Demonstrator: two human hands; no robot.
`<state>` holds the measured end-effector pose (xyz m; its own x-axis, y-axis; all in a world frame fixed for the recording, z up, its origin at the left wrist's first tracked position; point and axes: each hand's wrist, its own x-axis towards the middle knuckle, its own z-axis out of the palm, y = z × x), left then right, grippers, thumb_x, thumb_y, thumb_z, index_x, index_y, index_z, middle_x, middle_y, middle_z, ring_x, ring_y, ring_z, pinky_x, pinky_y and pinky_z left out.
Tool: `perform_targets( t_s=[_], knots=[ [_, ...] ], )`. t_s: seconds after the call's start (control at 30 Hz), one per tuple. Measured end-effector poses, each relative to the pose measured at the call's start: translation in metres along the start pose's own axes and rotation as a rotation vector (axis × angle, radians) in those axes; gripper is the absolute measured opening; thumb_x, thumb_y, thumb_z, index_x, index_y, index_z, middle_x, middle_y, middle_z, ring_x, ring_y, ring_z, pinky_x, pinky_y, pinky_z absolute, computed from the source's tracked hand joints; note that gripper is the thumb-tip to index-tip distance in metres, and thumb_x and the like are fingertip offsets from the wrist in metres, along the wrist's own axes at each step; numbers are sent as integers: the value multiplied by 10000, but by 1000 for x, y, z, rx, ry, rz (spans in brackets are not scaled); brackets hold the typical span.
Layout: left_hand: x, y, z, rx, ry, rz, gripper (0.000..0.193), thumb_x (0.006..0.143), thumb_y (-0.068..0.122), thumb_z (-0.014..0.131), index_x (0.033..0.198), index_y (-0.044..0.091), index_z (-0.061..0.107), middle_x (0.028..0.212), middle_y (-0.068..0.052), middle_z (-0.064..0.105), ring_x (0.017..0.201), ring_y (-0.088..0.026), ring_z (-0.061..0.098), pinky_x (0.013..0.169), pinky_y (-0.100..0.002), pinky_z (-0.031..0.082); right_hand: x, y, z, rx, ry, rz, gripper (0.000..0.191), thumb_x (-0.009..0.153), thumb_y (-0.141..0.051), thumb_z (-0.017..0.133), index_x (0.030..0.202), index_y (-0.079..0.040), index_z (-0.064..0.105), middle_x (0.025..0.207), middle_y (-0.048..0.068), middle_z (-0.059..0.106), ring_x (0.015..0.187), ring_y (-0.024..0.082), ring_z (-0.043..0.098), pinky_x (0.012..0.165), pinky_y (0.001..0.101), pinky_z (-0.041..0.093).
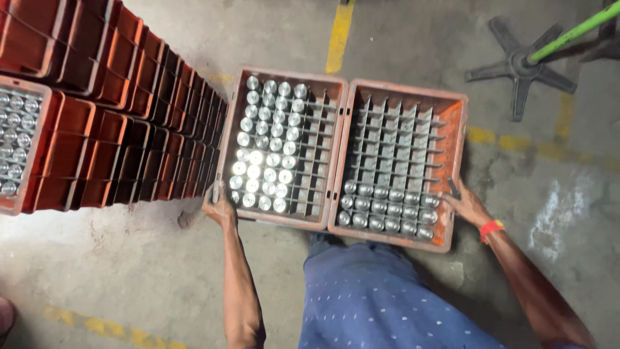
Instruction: The person repeatedly picks small silver metal caps from a filled orange crate and places them into empty slots in an adjacent crate. The person uses both hands to transfer the caps one by one, gradually filling the second crate.
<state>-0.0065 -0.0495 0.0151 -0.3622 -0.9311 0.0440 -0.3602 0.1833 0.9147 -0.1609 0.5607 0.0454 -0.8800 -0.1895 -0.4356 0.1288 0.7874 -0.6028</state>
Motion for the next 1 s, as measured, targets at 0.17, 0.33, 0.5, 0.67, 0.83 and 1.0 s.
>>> perform_targets(
  t_s=[0.17,0.33,0.5,0.67,0.83,1.0],
  knots=[
    [-1,-7,1,-40,-46,-38,394,958,318,770,1126,-38,743,998,-159,778,874,-229,678,832,-361,536,4,-2,-4,-45,31,-35,892,875,-569,670,1578,-110,370,1396,255,618,1305,414,588,1073,481,449],
    [-14,-3,-11,403,12,371,517,1010,299,744,1357,-57,601,1302,-311,632,1168,-438,578,1006,-549,411,-1,-6,2,-321,200,76,887,925,-560,663,1642,-126,373,1126,353,674,1051,529,649,900,567,523],
    [-58,36,1,484,-246,345,469,972,302,701,1362,61,600,1346,-212,626,1186,-410,582,1043,-524,425,-28,1,4,64,722,30,549,1084,-466,552,1416,-34,625,848,211,712,741,405,656,696,528,510],
    [-84,76,30,328,-612,431,310,941,257,765,1143,33,696,1062,-238,686,1019,-425,643,863,-506,517,-50,4,14,1761,605,192,304,1066,-317,614,1022,-16,622,995,106,705,966,254,725,831,366,652],
    [-65,68,20,658,-1097,622,380,877,66,667,1246,143,715,1094,-203,700,963,-417,689,775,-509,547,-102,-25,104,2004,-118,318,430,1193,-401,579,1108,16,637,1006,159,646,930,266,679,815,341,615],
    [-44,38,18,647,-1314,1148,533,789,-9,657,1281,189,706,1080,-158,696,911,-378,724,697,-454,587,-143,-72,145,1535,-72,551,473,984,-506,487,1152,-83,618,1150,86,724,1032,322,704,862,422,605]
  ],
)
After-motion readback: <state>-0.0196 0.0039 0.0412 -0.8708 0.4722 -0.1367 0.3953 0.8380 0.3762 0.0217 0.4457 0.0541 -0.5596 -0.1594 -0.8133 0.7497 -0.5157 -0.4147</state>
